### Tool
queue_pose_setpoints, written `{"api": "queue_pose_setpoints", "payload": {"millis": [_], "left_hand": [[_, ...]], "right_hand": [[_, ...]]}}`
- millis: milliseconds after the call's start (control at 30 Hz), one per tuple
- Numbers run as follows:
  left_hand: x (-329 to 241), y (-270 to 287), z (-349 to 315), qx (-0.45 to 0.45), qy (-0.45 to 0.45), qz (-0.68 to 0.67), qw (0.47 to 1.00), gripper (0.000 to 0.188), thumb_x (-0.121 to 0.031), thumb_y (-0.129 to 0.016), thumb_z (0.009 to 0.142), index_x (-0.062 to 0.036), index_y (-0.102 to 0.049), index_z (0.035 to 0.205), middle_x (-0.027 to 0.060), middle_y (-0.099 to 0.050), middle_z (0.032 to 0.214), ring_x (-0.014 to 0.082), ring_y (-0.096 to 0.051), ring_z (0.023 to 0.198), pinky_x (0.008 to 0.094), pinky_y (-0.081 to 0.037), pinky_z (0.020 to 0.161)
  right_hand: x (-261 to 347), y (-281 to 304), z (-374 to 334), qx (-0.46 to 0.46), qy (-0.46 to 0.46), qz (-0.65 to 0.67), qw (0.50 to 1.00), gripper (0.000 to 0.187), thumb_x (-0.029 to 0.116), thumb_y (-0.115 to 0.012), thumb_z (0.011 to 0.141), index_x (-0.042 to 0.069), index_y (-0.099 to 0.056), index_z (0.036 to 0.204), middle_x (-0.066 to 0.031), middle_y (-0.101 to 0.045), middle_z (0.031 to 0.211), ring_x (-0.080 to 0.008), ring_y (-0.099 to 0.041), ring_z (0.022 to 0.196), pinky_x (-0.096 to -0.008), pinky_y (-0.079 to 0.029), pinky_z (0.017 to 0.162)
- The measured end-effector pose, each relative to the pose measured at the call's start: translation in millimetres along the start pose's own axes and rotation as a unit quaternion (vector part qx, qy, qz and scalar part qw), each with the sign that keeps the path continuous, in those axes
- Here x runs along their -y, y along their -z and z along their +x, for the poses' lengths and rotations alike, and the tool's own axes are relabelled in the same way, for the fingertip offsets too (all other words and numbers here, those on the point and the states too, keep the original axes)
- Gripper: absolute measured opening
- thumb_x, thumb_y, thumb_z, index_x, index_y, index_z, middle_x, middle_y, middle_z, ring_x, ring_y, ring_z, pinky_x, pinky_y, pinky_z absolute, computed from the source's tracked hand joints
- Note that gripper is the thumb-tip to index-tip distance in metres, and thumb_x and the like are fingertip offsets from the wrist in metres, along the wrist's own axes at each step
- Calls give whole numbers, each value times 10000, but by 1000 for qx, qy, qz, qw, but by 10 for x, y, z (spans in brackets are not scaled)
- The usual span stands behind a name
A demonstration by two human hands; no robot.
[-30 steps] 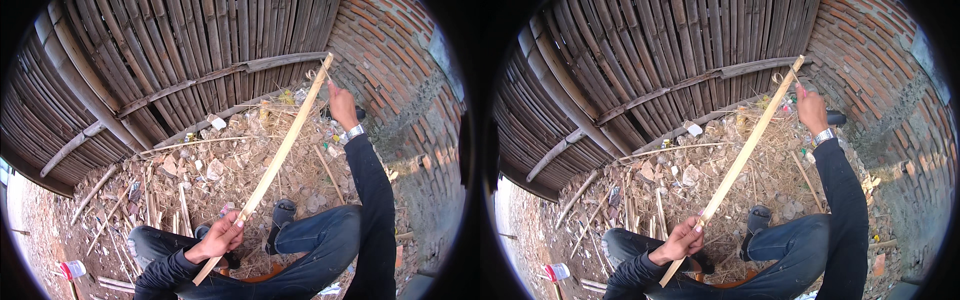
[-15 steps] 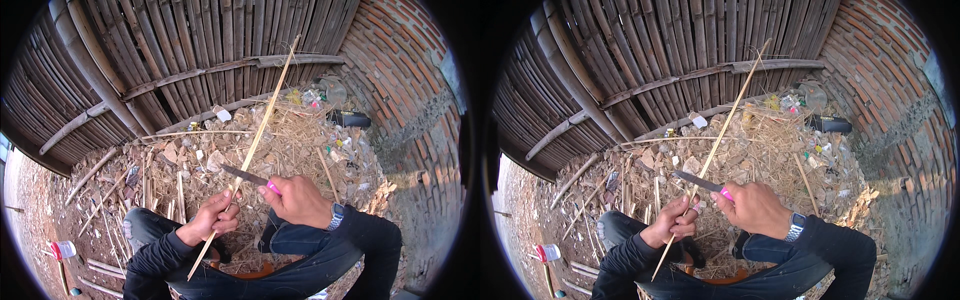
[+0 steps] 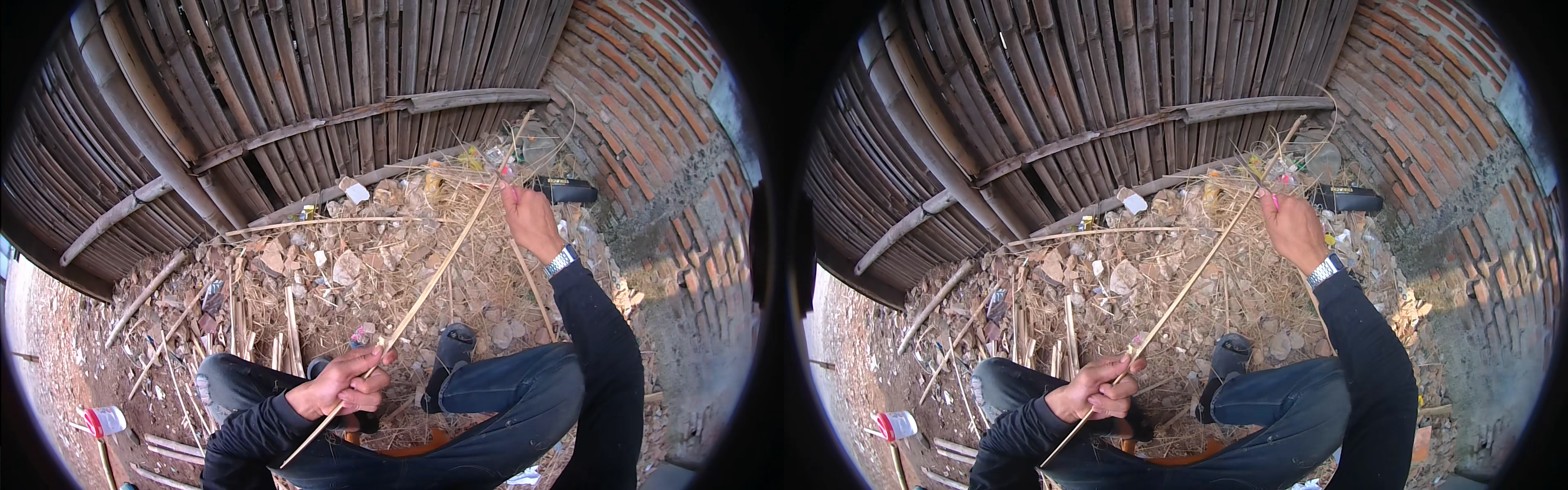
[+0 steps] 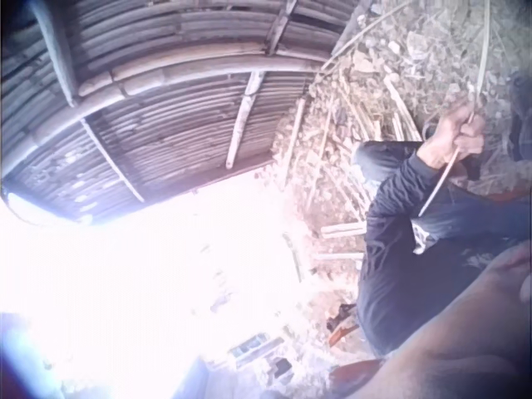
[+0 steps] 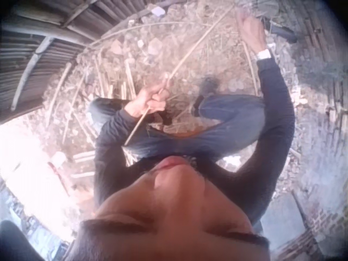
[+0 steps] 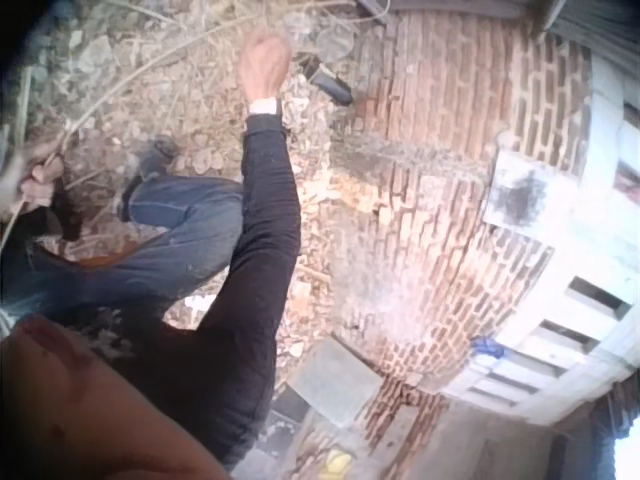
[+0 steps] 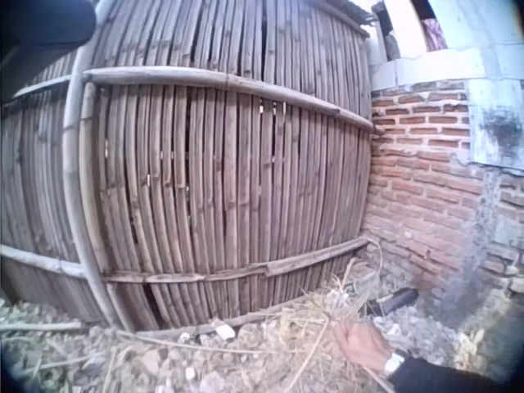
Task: The person shaves a long piece of bamboo using a small knife, removing thin layers while holding the bamboo piece in their left hand and the knife in their right.
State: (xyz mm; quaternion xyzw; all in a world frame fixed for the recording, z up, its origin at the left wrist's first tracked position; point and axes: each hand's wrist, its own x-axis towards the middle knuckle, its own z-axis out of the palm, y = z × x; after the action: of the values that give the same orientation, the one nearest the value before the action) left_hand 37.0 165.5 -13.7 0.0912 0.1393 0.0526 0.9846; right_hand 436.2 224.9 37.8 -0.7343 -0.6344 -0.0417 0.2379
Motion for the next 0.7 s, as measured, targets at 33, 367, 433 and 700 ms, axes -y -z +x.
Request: {"api": "queue_pose_setpoints", "payload": {"millis": [33,367,433,700], "left_hand": [[16,16,15,-3,6,7,1000,229,-338,-350,1147,-136,-447,1096,-70,-310,572,21,-270,384,213,-178,369],[-78,-78,-353,-63,-41,54,996,254,-355,-350,1143,-124,-438,1083,-73,-281,571,22,-243,403,209,-168,370],[70,-36,-678,-75,0,94,993,256,-351,-374,1137,-108,-438,1089,-60,-268,579,38,-238,411,218,-159,373],[659,157,-1626,-169,-74,176,967,259,-327,-393,1135,-78,-464,1136,-30,-288,633,72,-211,475,241,-216,442]], "right_hand": [[-14,39,-29,-2,-7,26,1000,586,379,-438,1100,-50,-625,747,-274,-546,580,-457,-572,549,-534,-444,562],[785,-31,-343,146,69,53,985,534,444,-460,1065,39,-638,767,-189,-589,532,-405,-629,501,-540,-503,524],[-170,-56,234,-59,2,-40,997,600,438,-430,1076,-14,-696,785,-277,-638,653,-483,-649,633,-568,-520,604],[-1773,444,570,-169,-207,-51,962,722,555,-389,1061,-50,-702,821,-347,-688,885,-531,-662,900,-590,-474,810]]}}
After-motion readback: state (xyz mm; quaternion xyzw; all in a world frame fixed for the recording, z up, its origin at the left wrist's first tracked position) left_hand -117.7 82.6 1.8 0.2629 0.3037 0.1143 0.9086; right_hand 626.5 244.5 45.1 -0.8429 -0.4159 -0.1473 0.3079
